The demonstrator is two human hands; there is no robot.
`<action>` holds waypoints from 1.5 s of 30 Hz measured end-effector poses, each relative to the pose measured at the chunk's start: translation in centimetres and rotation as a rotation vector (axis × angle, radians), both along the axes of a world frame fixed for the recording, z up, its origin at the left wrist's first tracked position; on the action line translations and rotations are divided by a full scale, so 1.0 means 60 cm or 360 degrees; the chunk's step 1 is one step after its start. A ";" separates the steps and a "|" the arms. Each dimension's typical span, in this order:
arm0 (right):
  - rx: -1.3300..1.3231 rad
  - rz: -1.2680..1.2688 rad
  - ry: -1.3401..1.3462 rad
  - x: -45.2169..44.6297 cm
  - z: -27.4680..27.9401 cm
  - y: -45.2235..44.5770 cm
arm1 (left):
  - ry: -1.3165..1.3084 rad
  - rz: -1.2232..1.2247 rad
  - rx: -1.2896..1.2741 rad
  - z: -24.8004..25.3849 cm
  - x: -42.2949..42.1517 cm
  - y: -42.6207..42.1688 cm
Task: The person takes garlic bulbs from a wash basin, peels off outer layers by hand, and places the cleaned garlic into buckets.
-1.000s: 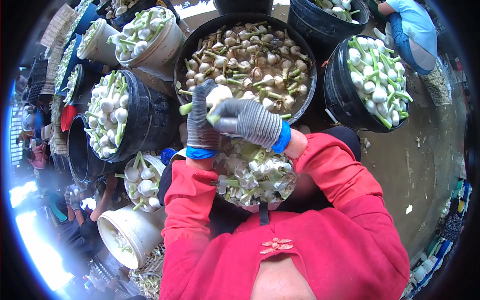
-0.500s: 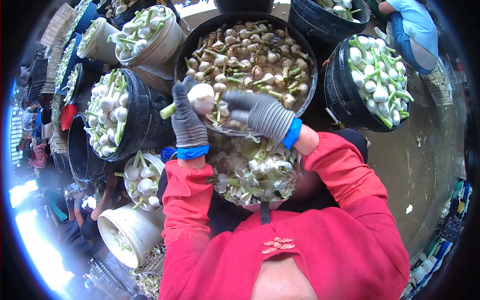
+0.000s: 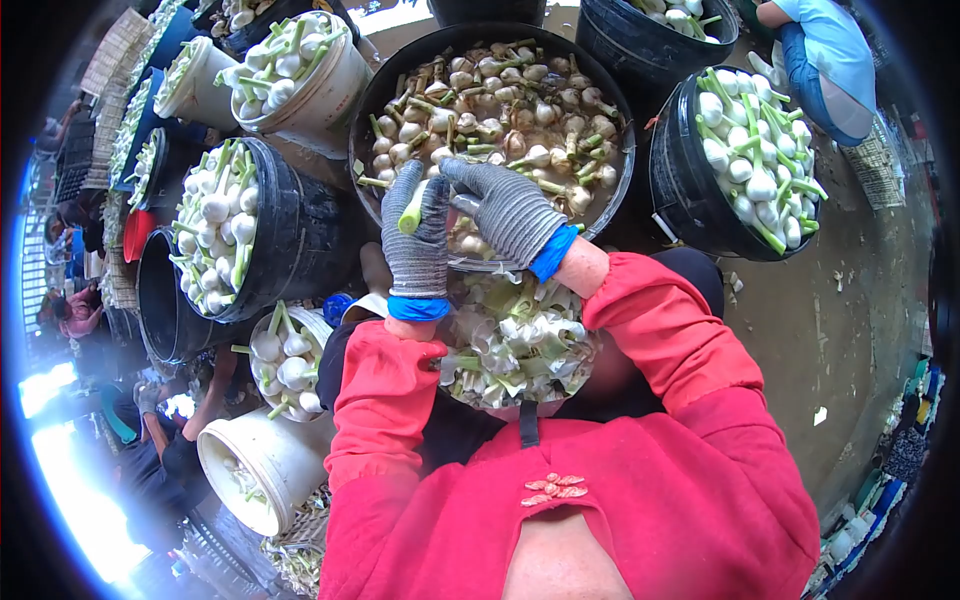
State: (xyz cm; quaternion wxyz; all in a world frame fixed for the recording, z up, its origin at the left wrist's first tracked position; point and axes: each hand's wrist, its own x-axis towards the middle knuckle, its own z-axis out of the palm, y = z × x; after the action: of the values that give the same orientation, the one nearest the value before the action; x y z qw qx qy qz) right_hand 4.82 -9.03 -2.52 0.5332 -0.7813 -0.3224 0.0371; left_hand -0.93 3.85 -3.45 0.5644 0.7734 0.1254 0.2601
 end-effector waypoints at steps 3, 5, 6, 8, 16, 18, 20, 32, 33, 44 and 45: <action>0.0110 -0.0006 0.0124 0.002 -0.026 0.011 | 0.0084 -0.0058 -0.0017 -0.005 -0.001 -0.003; -0.0028 -0.0040 0.0029 -0.002 -0.016 0.007 | 0.0105 -0.0075 0.0039 -0.009 0.002 -0.002; -0.0100 -0.0051 -0.0002 -0.003 -0.006 0.004 | 0.0103 -0.0067 0.0115 -0.009 0.003 -0.004; -0.0256 -0.0054 0.0001 -0.002 0.017 -0.005 | 0.0077 -0.0068 0.0166 -0.003 0.002 -0.011; 0.0274 -0.0031 0.0868 0.020 0.033 -0.017 | 0.0109 -0.0103 -0.0669 0.024 0.001 -0.009; -0.0006 -0.0060 0.0481 0.015 0.030 -0.014 | 0.0069 -0.0090 -0.0365 0.015 0.002 -0.004; -0.0224 -0.0057 0.0143 0.010 0.029 -0.013 | 0.0114 -0.0084 -0.0250 0.024 -0.001 -0.011; -0.0265 0.0059 -0.0144 0.009 0.021 -0.009 | 0.0173 -0.0179 0.0093 0.000 0.000 -0.011; -0.0300 0.0058 -0.0162 0.008 0.025 -0.012 | 0.0167 -0.0189 0.0041 0.004 0.000 -0.014; -0.0020 -0.0085 0.0310 0.027 0.042 -0.037 | 0.0040 -0.0227 -0.0931 0.033 -0.007 -0.015; -0.0083 -0.0057 0.0282 0.022 0.041 -0.037 | 0.0138 -0.0218 -0.0913 0.029 -0.008 -0.002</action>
State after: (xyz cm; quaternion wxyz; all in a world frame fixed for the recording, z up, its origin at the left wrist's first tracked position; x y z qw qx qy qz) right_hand 6.14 -11.23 -0.06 0.5397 -0.7941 -0.2590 0.1050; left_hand -1.40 3.75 -1.69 0.7703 0.5993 0.1653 0.1420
